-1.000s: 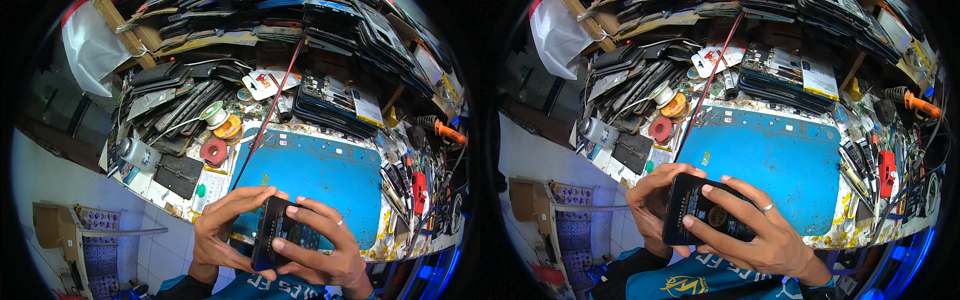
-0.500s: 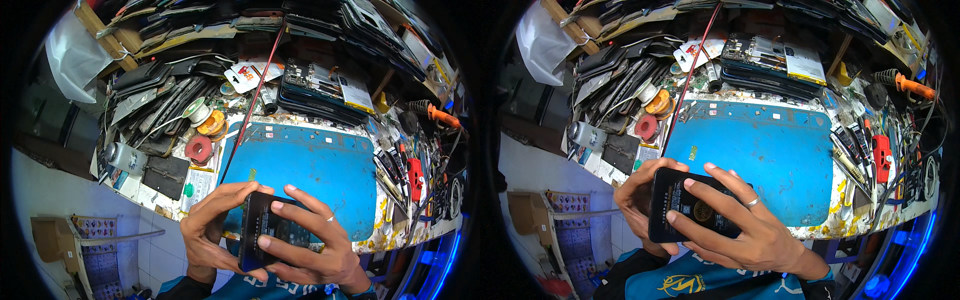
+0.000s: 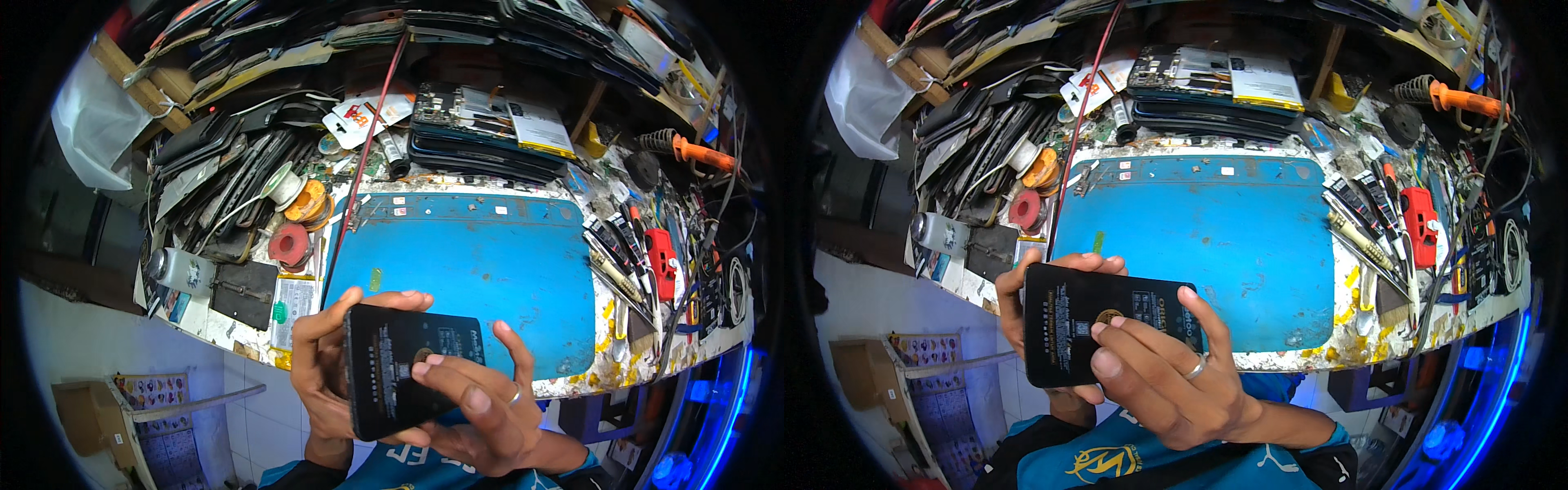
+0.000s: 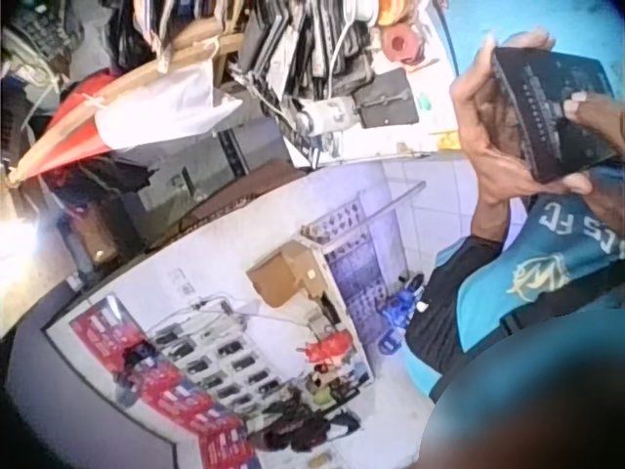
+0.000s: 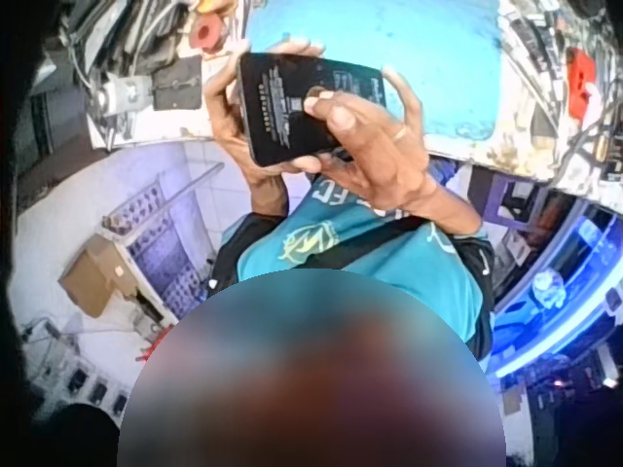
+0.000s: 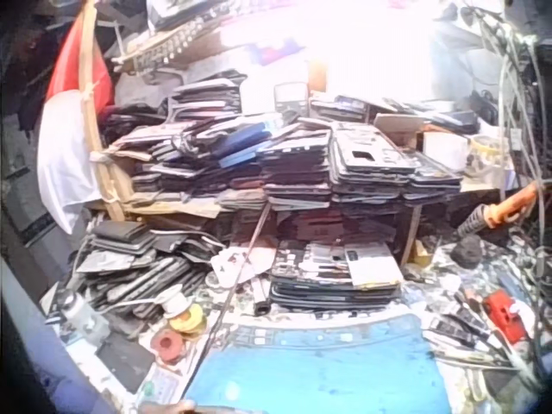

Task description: The person applies adhesive to a smartphone back cover and a yellow battery, then handles a black battery and a disassembled phone. They place a battery into the phone chassis and press it into position.

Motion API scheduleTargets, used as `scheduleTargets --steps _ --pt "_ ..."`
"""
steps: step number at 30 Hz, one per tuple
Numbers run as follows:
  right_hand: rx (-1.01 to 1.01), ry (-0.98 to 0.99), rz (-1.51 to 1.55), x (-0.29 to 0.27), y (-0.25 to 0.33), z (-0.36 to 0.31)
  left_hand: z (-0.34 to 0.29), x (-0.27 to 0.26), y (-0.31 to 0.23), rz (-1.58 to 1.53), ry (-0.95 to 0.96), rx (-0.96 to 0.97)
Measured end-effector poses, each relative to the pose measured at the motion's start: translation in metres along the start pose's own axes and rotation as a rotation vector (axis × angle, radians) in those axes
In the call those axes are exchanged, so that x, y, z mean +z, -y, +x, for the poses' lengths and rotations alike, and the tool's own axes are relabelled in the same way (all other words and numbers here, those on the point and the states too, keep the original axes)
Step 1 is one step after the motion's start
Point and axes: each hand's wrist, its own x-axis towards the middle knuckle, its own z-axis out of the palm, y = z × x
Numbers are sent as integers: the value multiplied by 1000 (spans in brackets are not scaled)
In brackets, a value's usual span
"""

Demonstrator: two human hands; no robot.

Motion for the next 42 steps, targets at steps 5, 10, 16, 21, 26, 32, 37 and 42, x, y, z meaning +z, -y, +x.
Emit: scheduleTargets --steps 5,10,16,21,26,32,37,42 --pt "52 155 177 -18 -8 -1 -3 14 0 -190 -297 -142" --pt "83 -36 395 -69 -30 -5 7 11 1 -1022 -165 -417" --pt "-30 -83 228 -72 -19 -16 0 35 5 -1256 -177 -676" --pt "-15 61 192 -82 -8 -16 -6 47 9 -1320 -141 -752" --pt "22 46 202 -81 -4 -17 -11 50 12 -1343 -152 -829" --pt "13 44 192 -81 -3 -20 -11 52 11 -1369 -143 -878" --pt "-66 72 132 -82 -5 -22 -14 50 11 -1349 -143 -910" --pt "-68 99 109 -85 -4 -22 -15 54 7 -1426 -102 -946"
